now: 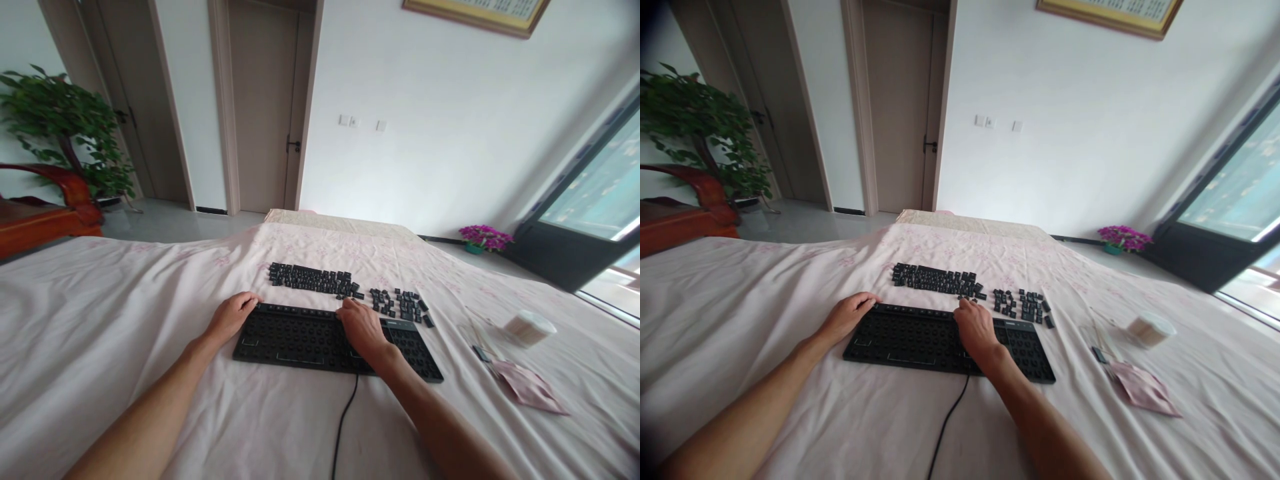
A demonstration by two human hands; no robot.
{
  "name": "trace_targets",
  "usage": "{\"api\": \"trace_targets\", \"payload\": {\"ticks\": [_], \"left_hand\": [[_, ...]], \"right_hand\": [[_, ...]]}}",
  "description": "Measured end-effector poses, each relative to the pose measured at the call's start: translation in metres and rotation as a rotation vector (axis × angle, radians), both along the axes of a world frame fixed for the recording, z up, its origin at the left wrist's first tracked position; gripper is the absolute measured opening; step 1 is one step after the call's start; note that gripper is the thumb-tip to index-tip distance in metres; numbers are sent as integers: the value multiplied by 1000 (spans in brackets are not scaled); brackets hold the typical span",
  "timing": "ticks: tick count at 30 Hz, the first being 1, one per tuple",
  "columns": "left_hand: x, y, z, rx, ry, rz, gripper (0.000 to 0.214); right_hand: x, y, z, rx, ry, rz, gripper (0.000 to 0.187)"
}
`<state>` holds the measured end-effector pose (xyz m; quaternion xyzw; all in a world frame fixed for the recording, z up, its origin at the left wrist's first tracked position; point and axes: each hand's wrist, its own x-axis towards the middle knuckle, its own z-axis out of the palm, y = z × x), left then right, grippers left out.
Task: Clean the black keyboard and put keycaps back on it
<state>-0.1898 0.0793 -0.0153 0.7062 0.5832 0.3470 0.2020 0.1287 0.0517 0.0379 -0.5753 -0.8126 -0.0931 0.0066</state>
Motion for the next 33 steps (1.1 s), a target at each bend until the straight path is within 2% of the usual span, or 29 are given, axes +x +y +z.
{"api": "trace_targets", "payload": {"ticks": [3, 7, 13, 17, 20, 24, 28, 33], "left_hand": [[0, 0, 0, 4, -7, -7, 36], [0, -1, 0, 9, -6, -8, 36], [0, -1, 0, 13, -16, -13, 35], [1, -2, 1, 8, -22, -4, 35], [1, -2, 1, 4, -26, 0, 35], [1, -2, 2, -3, -25, 10, 36], [2, -3, 4, -5, -22, 8, 36], [1, -3, 3, -2, -27, 3, 36]], "right_hand": [[-5, -8, 2, 12, -82, 20, 26], [-12, -17, 3, 19, -141, 35, 32], [-11, -19, 2, 10, -138, 80, 32], [5, -4, 5, -21, 6, 75, 30], [14, 17, 9, -13, 116, -31, 37], [12, 45, 9, 37, 35, -139, 35], [2, 62, 3, 41, -6, -113, 31], [-2, 67, -2, 22, -28, -72, 29]]}}
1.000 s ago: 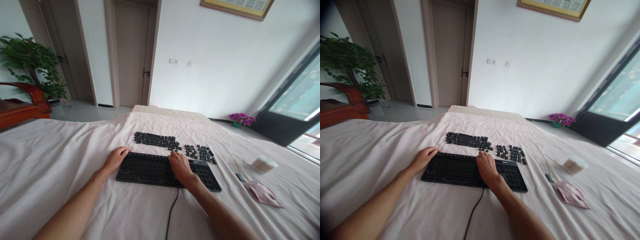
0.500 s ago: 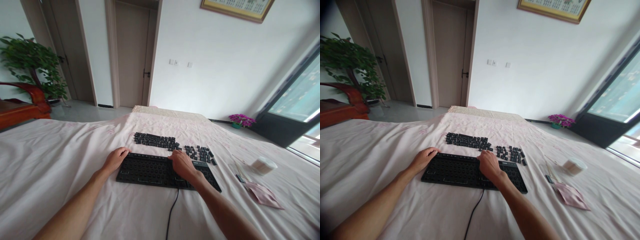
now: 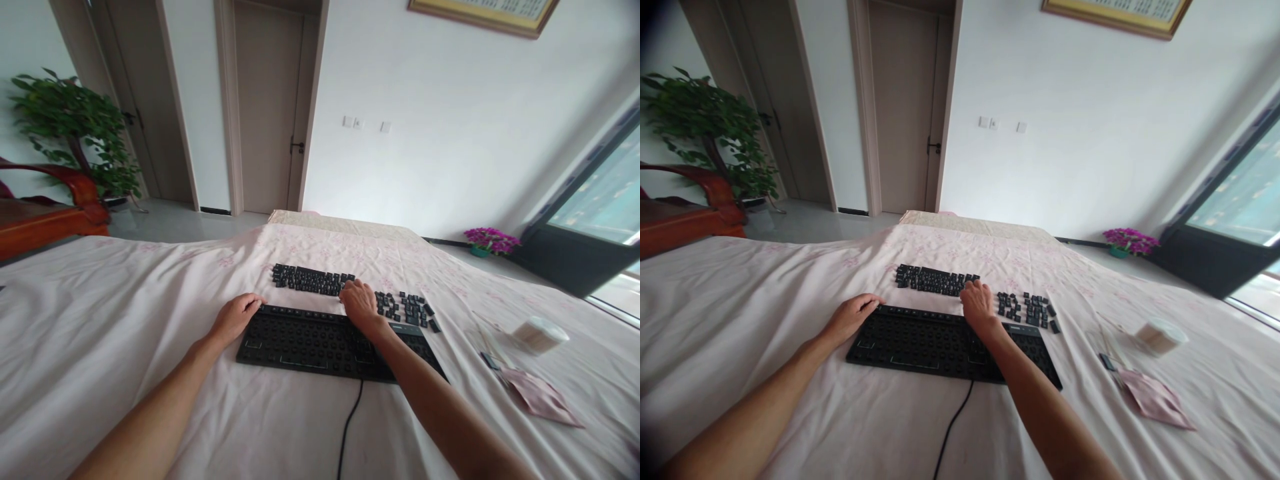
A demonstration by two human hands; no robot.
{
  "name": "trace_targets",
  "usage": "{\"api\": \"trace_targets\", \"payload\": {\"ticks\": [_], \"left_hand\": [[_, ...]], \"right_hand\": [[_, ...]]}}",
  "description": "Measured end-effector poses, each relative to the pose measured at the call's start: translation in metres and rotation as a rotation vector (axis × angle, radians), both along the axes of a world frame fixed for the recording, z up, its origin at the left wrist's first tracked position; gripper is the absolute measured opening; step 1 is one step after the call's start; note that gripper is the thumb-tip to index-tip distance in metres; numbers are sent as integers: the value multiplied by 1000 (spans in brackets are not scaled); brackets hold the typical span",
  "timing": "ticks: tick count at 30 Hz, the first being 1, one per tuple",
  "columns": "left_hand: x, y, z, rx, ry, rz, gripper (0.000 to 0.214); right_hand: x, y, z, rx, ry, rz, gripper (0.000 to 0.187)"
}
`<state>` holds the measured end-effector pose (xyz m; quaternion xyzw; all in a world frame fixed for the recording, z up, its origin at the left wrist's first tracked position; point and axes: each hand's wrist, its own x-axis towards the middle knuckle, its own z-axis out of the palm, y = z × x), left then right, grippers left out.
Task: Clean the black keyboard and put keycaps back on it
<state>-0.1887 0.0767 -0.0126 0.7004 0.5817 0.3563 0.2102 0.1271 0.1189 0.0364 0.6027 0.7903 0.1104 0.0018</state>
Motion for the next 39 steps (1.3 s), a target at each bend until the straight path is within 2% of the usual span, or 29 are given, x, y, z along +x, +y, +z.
{"api": "trace_targets", "payload": {"ticks": [9, 16, 31, 39], "left_hand": [[0, 2, -1, 0, 4, 0, 35], [0, 0, 0, -2, 1, 0, 36], [-2, 2, -3, 3, -1, -10, 35], [-2, 2, -5, 6, 8, -13, 35]], "right_hand": [[5, -1, 1, -80, 35, 20, 21], [3, 0, -4, -86, 58, -19, 26], [2, -4, -6, -123, 150, 10, 25], [30, -23, 5, -72, 334, 68, 26]]}}
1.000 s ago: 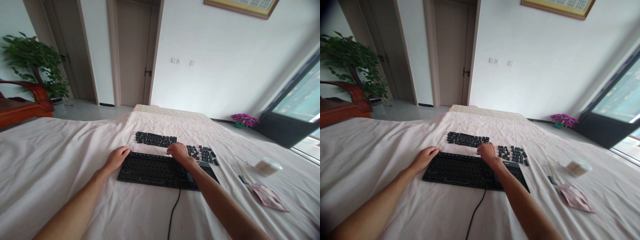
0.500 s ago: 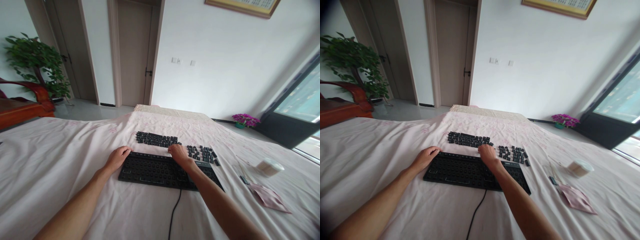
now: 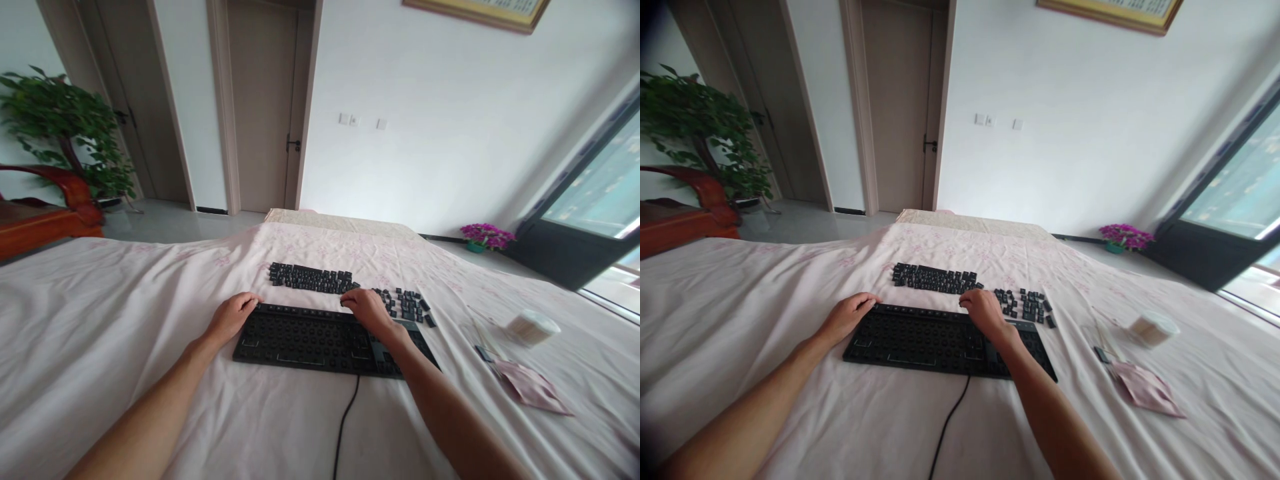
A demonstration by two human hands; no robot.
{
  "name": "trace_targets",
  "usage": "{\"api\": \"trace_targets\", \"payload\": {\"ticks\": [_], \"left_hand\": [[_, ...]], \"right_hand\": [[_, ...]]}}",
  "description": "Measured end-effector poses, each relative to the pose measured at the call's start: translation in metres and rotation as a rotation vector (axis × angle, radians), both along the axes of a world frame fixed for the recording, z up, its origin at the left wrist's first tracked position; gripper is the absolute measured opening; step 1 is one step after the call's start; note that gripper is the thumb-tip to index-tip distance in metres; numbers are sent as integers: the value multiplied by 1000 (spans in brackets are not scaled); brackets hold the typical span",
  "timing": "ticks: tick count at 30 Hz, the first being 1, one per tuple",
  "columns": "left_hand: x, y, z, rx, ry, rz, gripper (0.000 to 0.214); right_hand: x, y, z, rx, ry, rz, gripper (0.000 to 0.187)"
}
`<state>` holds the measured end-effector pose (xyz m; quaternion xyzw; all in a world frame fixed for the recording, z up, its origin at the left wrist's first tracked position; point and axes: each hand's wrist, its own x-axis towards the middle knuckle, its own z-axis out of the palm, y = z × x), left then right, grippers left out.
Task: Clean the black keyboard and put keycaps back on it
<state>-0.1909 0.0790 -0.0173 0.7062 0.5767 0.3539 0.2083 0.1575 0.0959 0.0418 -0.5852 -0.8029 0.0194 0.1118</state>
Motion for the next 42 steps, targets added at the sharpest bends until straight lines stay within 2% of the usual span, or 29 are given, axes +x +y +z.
{"api": "trace_targets", "payload": {"ticks": [5, 11, 25, 42], "left_hand": [[-1, 2, -2, -18, 17, 7, 35], [-1, 1, -2, -16, 20, 16, 34], [-1, 2, -3, 1, 19, 10, 35], [-1, 1, -2, -7, 40, 22, 36]], "right_hand": [[12, -21, 2, 34, 59, 65, 24], [9, -37, -1, 43, 17, 85, 23], [4, -37, -7, 79, -21, 81, 23], [5, -45, -24, 166, 81, 12, 25]]}}
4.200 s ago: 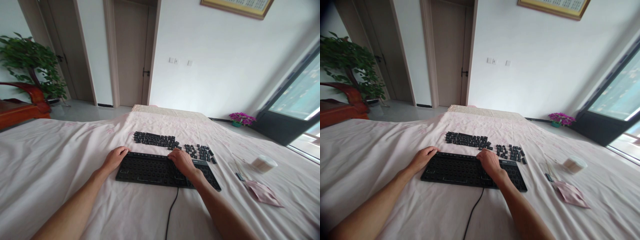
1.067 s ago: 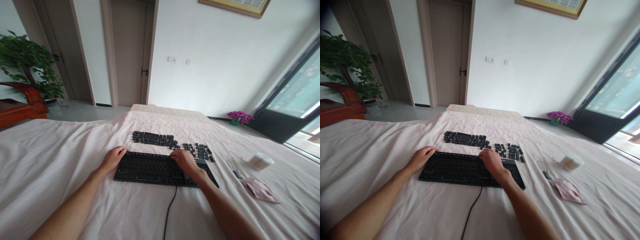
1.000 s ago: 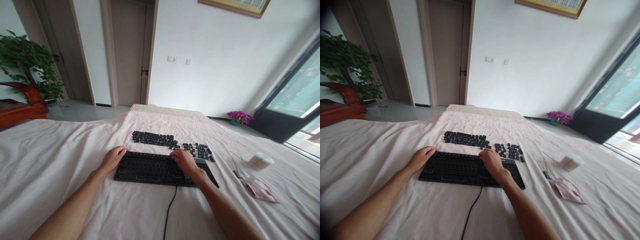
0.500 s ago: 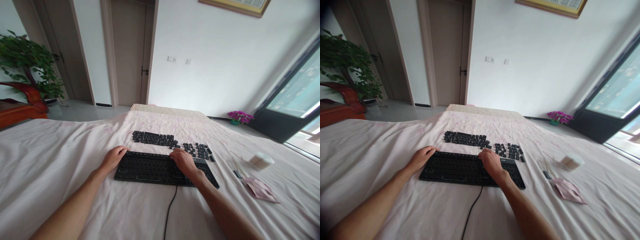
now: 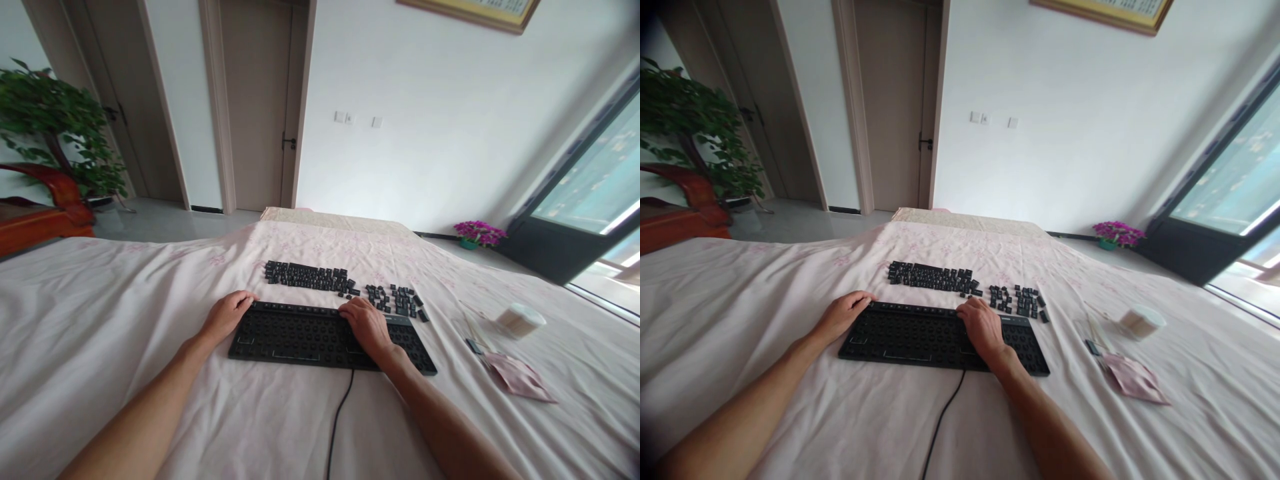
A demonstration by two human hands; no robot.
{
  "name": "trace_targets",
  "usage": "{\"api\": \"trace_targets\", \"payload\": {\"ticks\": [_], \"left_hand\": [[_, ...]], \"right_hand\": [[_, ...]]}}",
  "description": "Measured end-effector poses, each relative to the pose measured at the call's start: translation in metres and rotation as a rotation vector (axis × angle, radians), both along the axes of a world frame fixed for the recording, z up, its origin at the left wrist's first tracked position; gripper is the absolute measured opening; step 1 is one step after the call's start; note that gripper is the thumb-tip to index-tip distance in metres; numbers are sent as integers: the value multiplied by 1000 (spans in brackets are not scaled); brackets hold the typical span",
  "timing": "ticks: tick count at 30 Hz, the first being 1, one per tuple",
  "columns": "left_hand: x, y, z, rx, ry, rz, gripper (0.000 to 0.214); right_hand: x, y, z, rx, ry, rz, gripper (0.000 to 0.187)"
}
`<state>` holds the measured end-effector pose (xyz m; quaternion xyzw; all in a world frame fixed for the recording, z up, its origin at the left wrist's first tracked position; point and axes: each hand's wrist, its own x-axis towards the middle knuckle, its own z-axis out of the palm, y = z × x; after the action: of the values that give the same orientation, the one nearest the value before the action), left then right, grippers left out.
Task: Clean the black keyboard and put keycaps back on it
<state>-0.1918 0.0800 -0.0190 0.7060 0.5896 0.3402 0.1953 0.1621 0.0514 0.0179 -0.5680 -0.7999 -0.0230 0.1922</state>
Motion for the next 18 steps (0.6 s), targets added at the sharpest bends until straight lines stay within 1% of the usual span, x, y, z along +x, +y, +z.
{"api": "trace_targets", "payload": {"ticks": [4, 8, 13, 18], "left_hand": [[1, -1, 2, -4, -1, 0, 37], [2, -1, 4, -22, -3, 12, 36], [2, 0, 2, -5, 2, 3, 36], [0, 2, 0, -4, 5, 4, 35]], "right_hand": [[0, -1, 3, -12, -1, 14, 24], [0, -1, 2, -27, 9, -14, 24], [1, -3, -1, -34, 14, -54, 25], [3, -3, 3, -57, 19, -70, 24]]}}
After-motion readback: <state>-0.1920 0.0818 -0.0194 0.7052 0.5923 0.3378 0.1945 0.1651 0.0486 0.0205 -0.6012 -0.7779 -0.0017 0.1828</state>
